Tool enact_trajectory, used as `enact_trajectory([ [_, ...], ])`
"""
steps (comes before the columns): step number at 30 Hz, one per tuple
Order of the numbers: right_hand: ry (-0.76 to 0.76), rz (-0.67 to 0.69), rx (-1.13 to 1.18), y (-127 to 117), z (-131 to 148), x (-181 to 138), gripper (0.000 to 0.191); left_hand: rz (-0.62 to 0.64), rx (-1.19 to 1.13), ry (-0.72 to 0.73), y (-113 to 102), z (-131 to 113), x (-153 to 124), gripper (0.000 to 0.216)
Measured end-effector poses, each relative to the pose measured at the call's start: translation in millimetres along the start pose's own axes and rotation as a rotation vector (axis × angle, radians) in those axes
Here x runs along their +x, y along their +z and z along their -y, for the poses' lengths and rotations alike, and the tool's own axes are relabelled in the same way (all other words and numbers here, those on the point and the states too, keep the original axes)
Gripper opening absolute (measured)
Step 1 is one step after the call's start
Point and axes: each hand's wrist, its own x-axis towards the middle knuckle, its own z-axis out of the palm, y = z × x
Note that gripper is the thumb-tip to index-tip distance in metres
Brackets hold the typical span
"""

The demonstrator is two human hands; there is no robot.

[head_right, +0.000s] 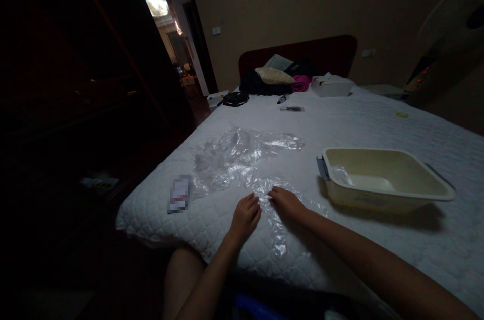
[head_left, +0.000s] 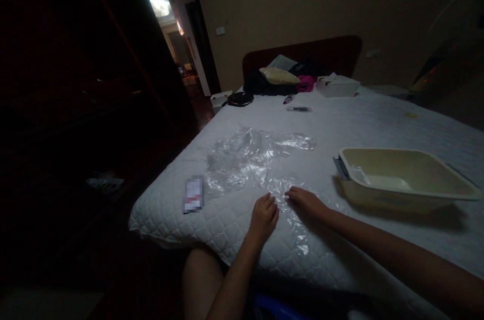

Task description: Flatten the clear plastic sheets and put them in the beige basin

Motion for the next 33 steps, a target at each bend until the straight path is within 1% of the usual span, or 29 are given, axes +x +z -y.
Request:
enact_trajectory([
  [2, -0.030, -0.046, 0.008, -3, -5, -7, 0.026, -0.012, 0.015, -0.001, -2, -1, 0, 0.014],
  [4, -0.097, -0.086, -0.032, -4, -10, -18, 0.026, -0.039, 0.036, 0.002, -2, -1, -1, 0.014],
  [8, -0.321, -0.149, -0.192, -3, -13, -44, 0.024, -0.101, 0.093, 0.041, 1, -1, -5, 0.016],
  [10, -0.469, -0.130, -0.244, -4, -9, -58, 0.022, -0.099, 0.116, 0.109, 2, -2, -7, 0.018],
  [12, -0.603, -0.056, -0.259, -6, 0, -69, 0.018, -0.059, 0.120, 0.208, 2, -5, -7, 0.020],
  [14, -0.685, 0.027, -0.265, -9, 8, -75, 0.015, -0.005, 0.111, 0.284, 1, -8, -6, 0.022],
  [17, -0.737, 0.071, -0.293, -9, 16, -77, 0.015, 0.045, 0.111, 0.329, 1, -10, -3, 0.024],
  [21, -0.767, 0.037, -0.314, -4, 14, -72, 0.016, 0.076, 0.130, 0.351, 2, -9, -2, 0.024],
  [25, -0.777, 0.038, -0.324, 0, 12, -71, 0.016, 0.099, 0.136, 0.340, 4, -8, -3, 0.024],
  [30, -0.754, -0.006, -0.336, 3, 13, -73, 0.019, 0.106, 0.144, 0.331, 5, -8, -4, 0.024],
  [33, -0.742, -0.076, -0.308, 3, 11, -71, 0.020, 0.109, 0.154, 0.328, 5, -7, -4, 0.024],
])
